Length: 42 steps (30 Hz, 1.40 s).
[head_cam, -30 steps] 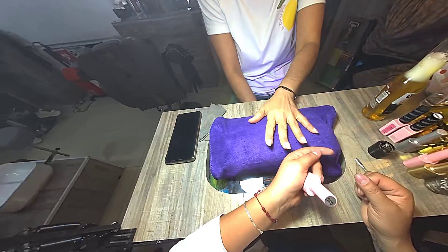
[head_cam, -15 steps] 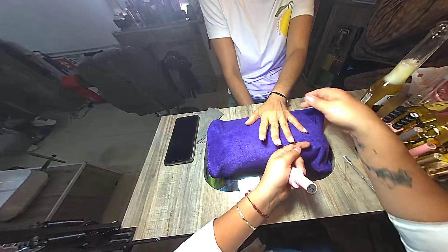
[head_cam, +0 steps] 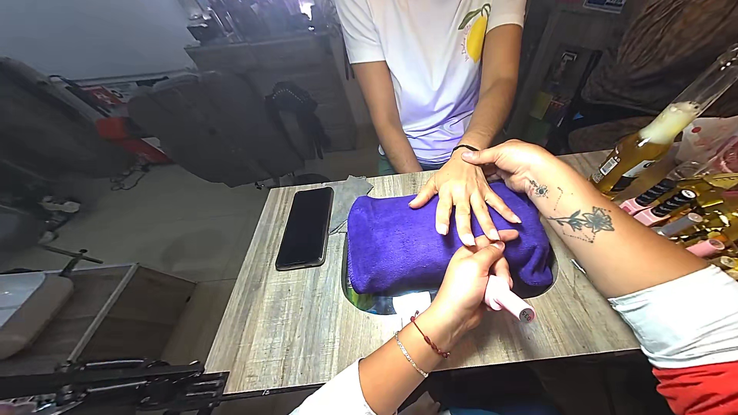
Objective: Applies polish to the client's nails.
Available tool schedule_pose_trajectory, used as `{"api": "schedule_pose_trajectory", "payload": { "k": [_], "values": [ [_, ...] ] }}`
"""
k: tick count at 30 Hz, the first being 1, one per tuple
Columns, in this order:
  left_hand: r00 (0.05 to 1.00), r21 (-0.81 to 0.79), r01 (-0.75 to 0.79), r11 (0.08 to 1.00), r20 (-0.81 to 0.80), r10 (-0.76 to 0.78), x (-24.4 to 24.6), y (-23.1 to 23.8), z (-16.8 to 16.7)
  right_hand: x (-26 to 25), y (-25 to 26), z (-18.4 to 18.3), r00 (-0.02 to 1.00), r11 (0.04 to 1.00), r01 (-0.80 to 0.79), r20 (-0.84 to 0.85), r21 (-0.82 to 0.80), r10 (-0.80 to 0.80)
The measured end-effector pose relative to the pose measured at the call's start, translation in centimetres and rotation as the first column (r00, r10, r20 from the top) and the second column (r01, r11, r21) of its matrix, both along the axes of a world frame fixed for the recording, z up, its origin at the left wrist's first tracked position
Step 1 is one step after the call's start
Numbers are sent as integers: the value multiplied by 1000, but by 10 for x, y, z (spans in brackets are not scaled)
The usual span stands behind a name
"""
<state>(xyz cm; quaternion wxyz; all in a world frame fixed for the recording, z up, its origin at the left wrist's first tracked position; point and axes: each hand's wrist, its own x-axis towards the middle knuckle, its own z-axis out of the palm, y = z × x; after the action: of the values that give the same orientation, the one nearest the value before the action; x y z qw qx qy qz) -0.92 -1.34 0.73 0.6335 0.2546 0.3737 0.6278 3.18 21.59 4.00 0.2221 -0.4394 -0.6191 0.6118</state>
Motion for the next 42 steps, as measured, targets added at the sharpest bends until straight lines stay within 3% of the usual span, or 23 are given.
{"api": "schedule_pose_trajectory", "payload": {
  "k": [4, 9, 13, 18, 25, 30, 36, 39, 42],
  "values": [
    [999, 18, 33, 999, -26, -33, 1, -3, 5, 8, -34, 32, 999, 999, 40, 30, 29, -41],
    [997, 55, 78, 995, -27, -77, 5, -16, 8, 35, -56, 47, 998, 990, -57, 13, 131, 56],
    [993, 123, 114, 986, 22, -118, 10, -24, 0, 51, -73, 42, 997, 982, -74, 28, 176, 70],
    [990, 86, 137, 987, 20, -139, 17, -28, -15, 56, -84, 29, 998, 991, -61, 42, 116, 56],
    [986, 77, 130, 989, -114, -121, 13, -14, -19, 53, -87, 5, 1000, 995, -17, -24, 97, 19],
    [973, 127, 149, 981, -197, -122, 14, -3, -15, 52, -88, -3, 998, 983, 28, 57, 183, -39],
    [965, 132, 163, 978, -227, -131, 17, 2, -18, 64, -91, 3, 961, 905, -26, 261, 424, -95],
    [963, 139, 182, 974, -227, -147, 15, 3, -22, 85, -101, 4, 979, 835, 19, 160, 551, -128],
    [969, 187, 205, 961, -175, -173, 13, 3, -25, 116, -133, -4, 987, 648, 135, -43, 750, -155]
  ]
}}
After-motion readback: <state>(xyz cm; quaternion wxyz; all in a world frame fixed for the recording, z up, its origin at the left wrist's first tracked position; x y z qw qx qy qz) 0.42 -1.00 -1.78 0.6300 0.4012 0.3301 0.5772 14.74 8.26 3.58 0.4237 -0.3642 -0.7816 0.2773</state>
